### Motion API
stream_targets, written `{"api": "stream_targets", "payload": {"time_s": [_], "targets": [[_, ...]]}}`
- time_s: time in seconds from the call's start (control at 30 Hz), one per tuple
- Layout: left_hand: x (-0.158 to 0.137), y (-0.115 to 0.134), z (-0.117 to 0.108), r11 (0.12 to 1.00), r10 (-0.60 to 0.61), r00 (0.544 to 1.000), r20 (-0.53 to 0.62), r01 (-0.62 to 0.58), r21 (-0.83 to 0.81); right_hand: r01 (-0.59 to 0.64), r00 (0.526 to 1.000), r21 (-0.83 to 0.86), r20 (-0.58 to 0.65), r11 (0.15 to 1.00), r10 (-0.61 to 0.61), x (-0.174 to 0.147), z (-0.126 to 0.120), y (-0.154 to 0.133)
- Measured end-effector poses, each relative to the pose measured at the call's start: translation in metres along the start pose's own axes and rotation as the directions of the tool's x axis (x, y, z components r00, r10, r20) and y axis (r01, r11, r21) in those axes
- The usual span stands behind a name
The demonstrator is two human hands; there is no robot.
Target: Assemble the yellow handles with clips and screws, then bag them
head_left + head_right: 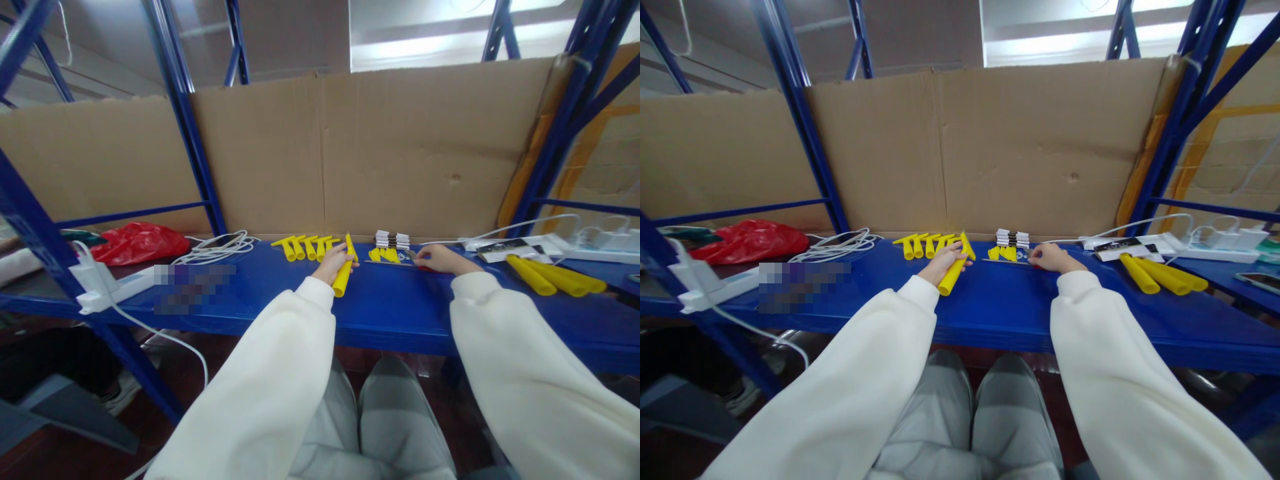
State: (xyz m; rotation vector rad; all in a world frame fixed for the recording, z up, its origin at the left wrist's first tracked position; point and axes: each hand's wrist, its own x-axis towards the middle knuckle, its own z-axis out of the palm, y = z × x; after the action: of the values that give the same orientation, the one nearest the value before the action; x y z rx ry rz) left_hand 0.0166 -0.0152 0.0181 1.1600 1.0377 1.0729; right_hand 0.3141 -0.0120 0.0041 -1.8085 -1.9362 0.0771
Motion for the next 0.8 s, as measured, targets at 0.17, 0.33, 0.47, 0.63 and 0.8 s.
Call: {"api": "stream_targets", "payload": {"time_s": [0.17,0.33,0.47,0.63,0.8], "targets": [[0.002,-0.002,-0.001,0.999,0.013,1.000,-0.005,-0.013,0.033,0.086,0.994,0.048,0.065,0.995,-0.089,-0.002,0.002,0.008],[0.008,-0.007,-0.003,0.999,0.036,0.999,0.012,-0.036,0.034,0.046,0.995,-0.008,0.089,0.999,-0.045,0.000,0.003,0.014],[0.011,-0.008,-0.005,0.999,0.047,0.999,0.028,-0.047,0.011,0.036,0.994,-0.028,0.107,0.999,-0.033,-0.001,0.004,0.018],[0.010,-0.008,-0.004,0.999,0.035,0.999,0.018,-0.036,0.014,0.017,0.996,-0.030,0.090,0.999,-0.015,-0.005,0.004,0.012],[0.013,-0.011,-0.003,0.999,0.042,0.999,0.011,-0.042,0.009,-0.007,0.999,0.002,0.041,1.000,0.007,-0.009,-0.002,0.005]]}}
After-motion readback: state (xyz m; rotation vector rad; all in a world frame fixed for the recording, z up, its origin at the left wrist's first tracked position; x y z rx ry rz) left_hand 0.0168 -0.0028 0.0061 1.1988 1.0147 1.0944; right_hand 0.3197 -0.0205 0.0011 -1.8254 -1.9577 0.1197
